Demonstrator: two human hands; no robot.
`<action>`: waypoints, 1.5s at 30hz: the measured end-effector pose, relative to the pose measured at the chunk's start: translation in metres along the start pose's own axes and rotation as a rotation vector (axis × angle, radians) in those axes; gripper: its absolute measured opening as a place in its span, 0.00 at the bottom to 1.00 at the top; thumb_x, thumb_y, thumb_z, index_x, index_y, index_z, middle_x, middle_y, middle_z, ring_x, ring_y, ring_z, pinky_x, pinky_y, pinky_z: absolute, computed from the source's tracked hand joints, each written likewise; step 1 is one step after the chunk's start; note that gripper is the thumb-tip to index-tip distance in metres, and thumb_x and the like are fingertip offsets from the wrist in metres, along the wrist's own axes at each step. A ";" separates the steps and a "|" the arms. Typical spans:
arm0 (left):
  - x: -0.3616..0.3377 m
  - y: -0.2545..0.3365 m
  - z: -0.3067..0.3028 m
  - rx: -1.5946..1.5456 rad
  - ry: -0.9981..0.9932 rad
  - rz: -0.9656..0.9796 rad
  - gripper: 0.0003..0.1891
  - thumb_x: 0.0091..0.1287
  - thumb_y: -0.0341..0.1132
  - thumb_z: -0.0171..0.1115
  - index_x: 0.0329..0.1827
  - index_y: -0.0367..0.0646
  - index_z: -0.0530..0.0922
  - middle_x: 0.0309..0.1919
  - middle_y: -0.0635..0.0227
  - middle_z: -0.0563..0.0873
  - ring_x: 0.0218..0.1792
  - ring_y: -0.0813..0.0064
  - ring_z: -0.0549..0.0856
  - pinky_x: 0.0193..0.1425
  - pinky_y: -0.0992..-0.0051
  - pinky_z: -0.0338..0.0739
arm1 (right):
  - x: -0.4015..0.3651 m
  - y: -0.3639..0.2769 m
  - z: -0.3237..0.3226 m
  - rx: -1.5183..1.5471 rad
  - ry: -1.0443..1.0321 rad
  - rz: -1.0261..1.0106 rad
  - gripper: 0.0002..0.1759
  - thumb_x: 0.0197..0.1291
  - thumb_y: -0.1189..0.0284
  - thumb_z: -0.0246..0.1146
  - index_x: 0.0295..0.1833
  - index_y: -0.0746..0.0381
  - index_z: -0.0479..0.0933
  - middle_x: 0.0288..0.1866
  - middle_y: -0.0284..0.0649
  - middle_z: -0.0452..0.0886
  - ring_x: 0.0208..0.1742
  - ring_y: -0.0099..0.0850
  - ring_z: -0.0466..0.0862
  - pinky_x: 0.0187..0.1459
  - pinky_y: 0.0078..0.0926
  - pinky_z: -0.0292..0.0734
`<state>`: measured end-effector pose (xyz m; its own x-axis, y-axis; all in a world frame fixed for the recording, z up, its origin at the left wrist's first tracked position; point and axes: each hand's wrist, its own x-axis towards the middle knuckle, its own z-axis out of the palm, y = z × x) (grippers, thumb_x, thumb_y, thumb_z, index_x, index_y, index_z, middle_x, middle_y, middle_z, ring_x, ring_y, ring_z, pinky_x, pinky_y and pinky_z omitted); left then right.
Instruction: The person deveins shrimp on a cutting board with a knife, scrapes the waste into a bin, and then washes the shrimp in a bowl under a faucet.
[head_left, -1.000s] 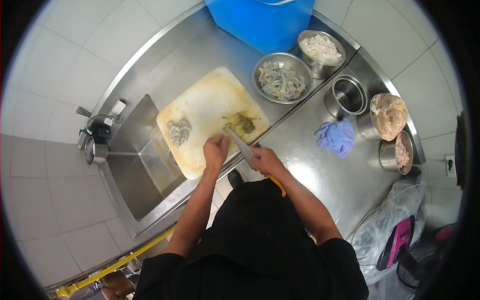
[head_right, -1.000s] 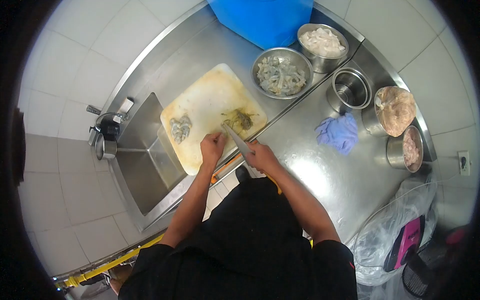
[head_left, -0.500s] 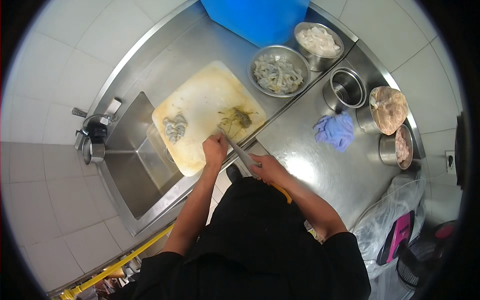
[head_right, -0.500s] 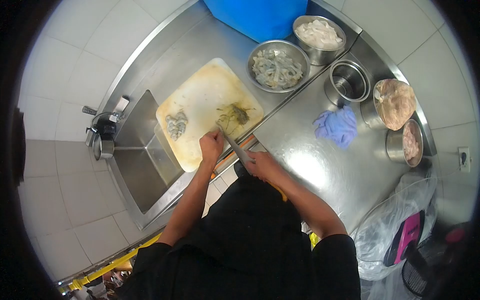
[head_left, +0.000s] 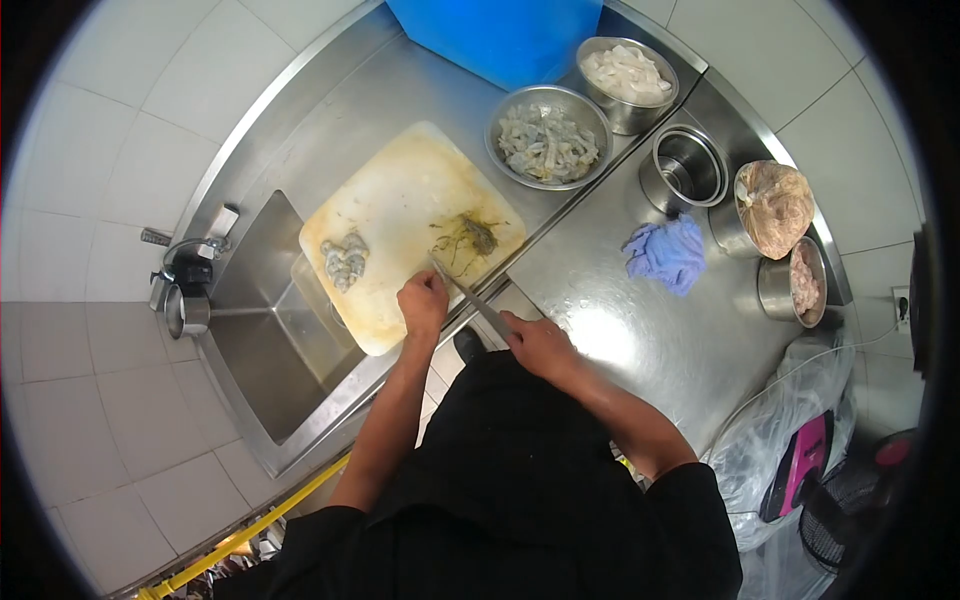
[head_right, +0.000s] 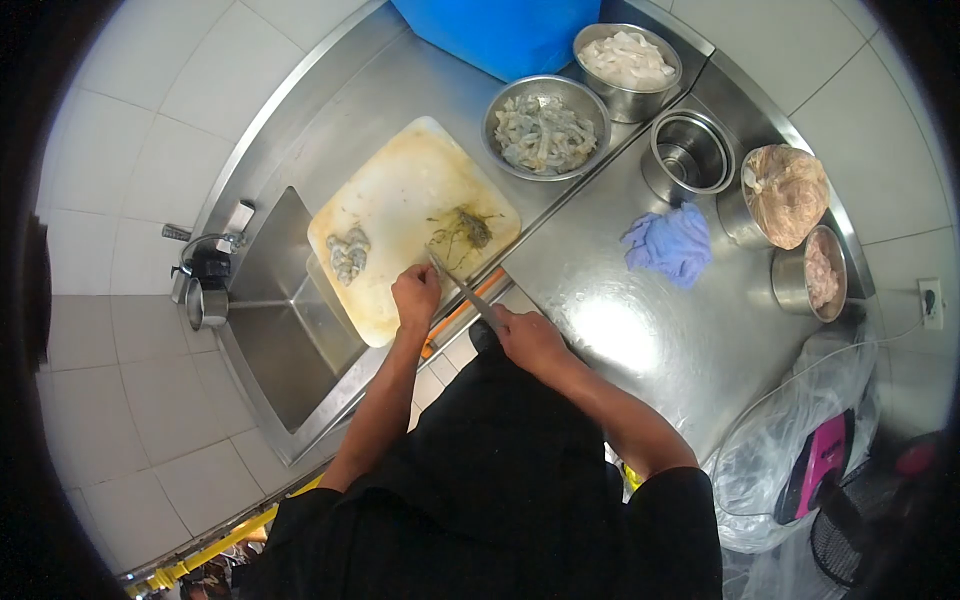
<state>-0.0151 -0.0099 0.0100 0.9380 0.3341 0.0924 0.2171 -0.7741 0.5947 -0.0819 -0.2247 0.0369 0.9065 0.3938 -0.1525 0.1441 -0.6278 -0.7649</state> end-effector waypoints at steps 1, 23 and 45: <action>0.000 -0.001 0.000 0.006 -0.009 -0.027 0.08 0.58 0.32 0.58 0.29 0.38 0.83 0.24 0.51 0.84 0.29 0.52 0.85 0.37 0.61 0.79 | -0.001 -0.009 -0.006 -0.100 -0.022 0.081 0.25 0.59 0.72 0.53 0.64 0.57 0.69 0.28 0.54 0.81 0.32 0.52 0.82 0.36 0.48 0.78; 0.001 -0.010 -0.007 0.020 -0.239 -0.068 0.11 0.58 0.39 0.65 0.30 0.38 0.82 0.28 0.51 0.85 0.34 0.52 0.85 0.41 0.60 0.78 | 0.011 0.000 0.015 -0.239 0.003 0.107 0.22 0.63 0.70 0.52 0.64 0.53 0.68 0.23 0.53 0.79 0.28 0.54 0.81 0.33 0.51 0.77; 0.011 -0.003 -0.003 0.109 -0.131 -0.057 0.12 0.52 0.39 0.66 0.28 0.37 0.81 0.24 0.54 0.84 0.29 0.56 0.85 0.37 0.63 0.78 | 0.007 0.003 0.004 -0.255 0.096 0.106 0.24 0.58 0.76 0.51 0.62 0.59 0.70 0.24 0.52 0.80 0.29 0.52 0.83 0.33 0.50 0.78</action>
<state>-0.0062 -0.0026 0.0118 0.9489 0.3120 -0.0483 0.2926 -0.8118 0.5053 -0.0761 -0.2213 0.0313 0.9535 0.2590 -0.1542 0.1303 -0.8154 -0.5641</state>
